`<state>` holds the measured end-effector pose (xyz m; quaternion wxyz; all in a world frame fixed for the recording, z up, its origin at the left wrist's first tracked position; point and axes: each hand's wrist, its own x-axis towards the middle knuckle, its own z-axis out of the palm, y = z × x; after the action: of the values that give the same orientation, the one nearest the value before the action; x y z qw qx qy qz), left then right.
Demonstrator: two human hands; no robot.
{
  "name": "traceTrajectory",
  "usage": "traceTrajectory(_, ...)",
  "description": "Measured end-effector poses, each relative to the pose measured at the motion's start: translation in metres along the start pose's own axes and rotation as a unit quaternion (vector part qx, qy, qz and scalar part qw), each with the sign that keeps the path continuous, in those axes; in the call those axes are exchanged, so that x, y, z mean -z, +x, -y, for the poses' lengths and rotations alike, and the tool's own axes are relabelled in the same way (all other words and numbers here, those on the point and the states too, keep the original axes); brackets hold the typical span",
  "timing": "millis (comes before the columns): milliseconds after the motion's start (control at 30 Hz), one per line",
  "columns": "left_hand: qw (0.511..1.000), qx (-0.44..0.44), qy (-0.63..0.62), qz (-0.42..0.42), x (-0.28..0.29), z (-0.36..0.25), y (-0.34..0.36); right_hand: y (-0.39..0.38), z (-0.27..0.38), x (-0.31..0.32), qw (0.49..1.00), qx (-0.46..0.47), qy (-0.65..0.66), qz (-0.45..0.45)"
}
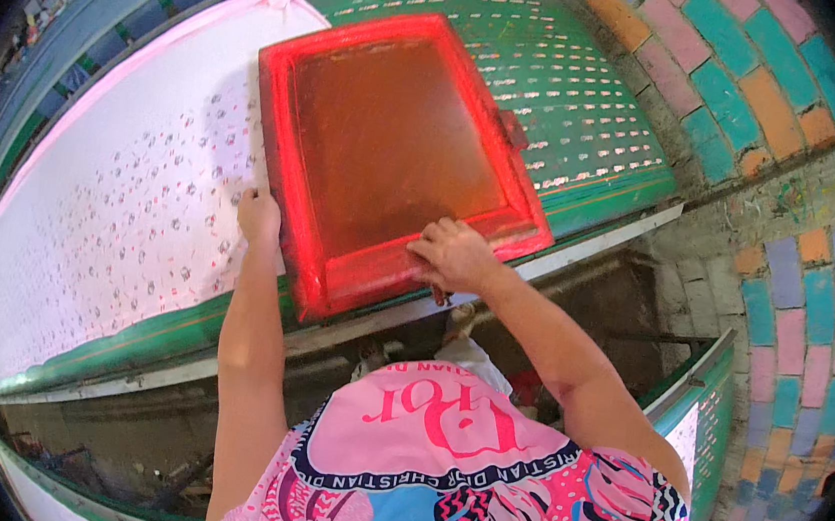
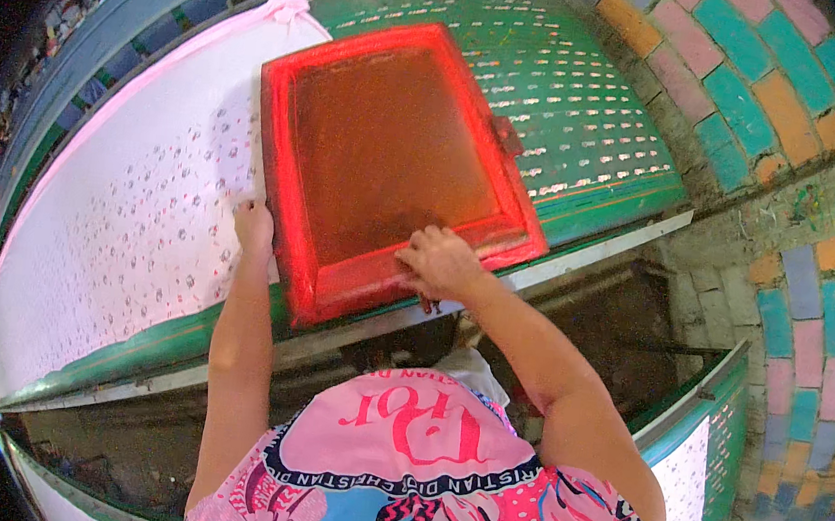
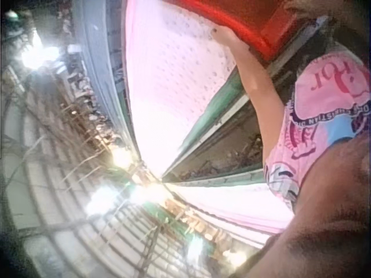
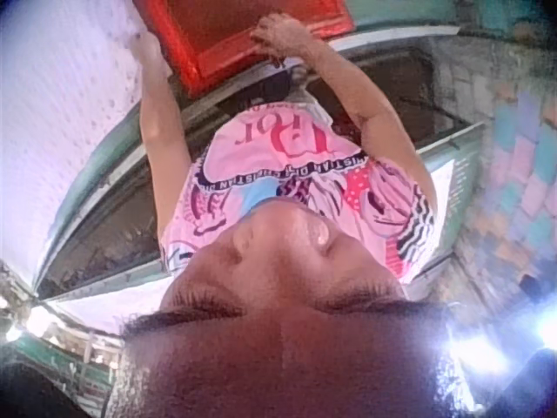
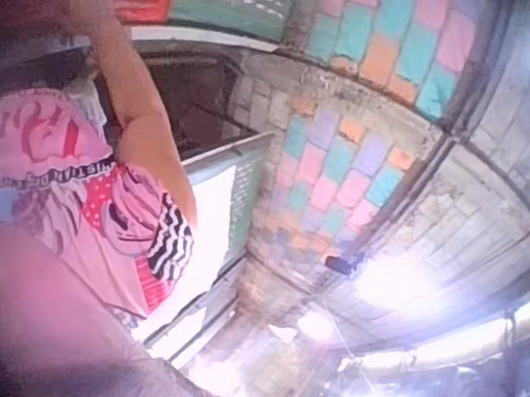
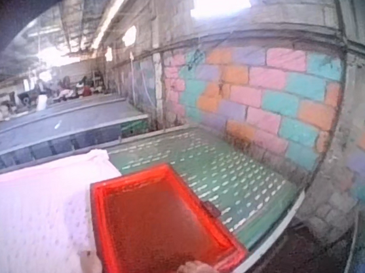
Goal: The person uses a red rectangular screen-printing frame to apply a pattern onto a white textile laid on a green conveyor. They repeatedly pull a squeegee across the frame, lift and reposition the frame, and continue printing along the fabric.
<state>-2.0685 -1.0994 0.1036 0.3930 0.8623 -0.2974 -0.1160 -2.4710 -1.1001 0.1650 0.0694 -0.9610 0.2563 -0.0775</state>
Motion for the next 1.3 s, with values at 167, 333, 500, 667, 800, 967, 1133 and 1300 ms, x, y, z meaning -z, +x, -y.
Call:
traceTrajectory(167, 0.998, -0.020, 0.060, -0.015, -0.003, 0.016, 0.010, -0.018, -0.002, 0.000, 0.996, 0.041, 0.067, -0.040)
traceTrajectory(333, 0.990, -0.010, 0.132, -0.042, -0.004, 0.013, 0.012, -0.044, -0.052, 0.023, 0.968, 0.033, 0.232, -0.086)
traceTrajectory(500, 0.974, 0.071, 0.213, -0.026, 0.009, -0.015, 0.002, -0.072, -0.148, 0.033, 0.923, -0.156, 0.224, -0.272)
traceTrajectory(667, 0.967, 0.091, 0.235, -0.044, 0.006, -0.034, -0.006, -0.074, -0.232, 0.019, 0.751, -0.296, 0.557, -0.192)
traceTrajectory(800, 0.964, 0.092, 0.245, -0.046, 0.003, -0.034, -0.007, -0.058, -0.255, 0.016, 0.643, -0.289, 0.688, -0.171)
traceTrajectory(967, 0.963, 0.098, 0.249, -0.039, 0.009, -0.016, 0.000, -0.042, -0.239, 0.015, 0.623, -0.263, 0.720, -0.156)
traceTrajectory(1133, 0.975, 0.067, 0.207, -0.034, 0.001, -0.012, -0.002, -0.036, -0.233, 0.014, 0.597, -0.257, 0.728, -0.218)
traceTrajectory(1300, 0.984, 0.066, 0.164, -0.019, -0.002, -0.019, -0.004, -0.045, -0.240, 0.011, 0.576, -0.245, 0.743, -0.235)
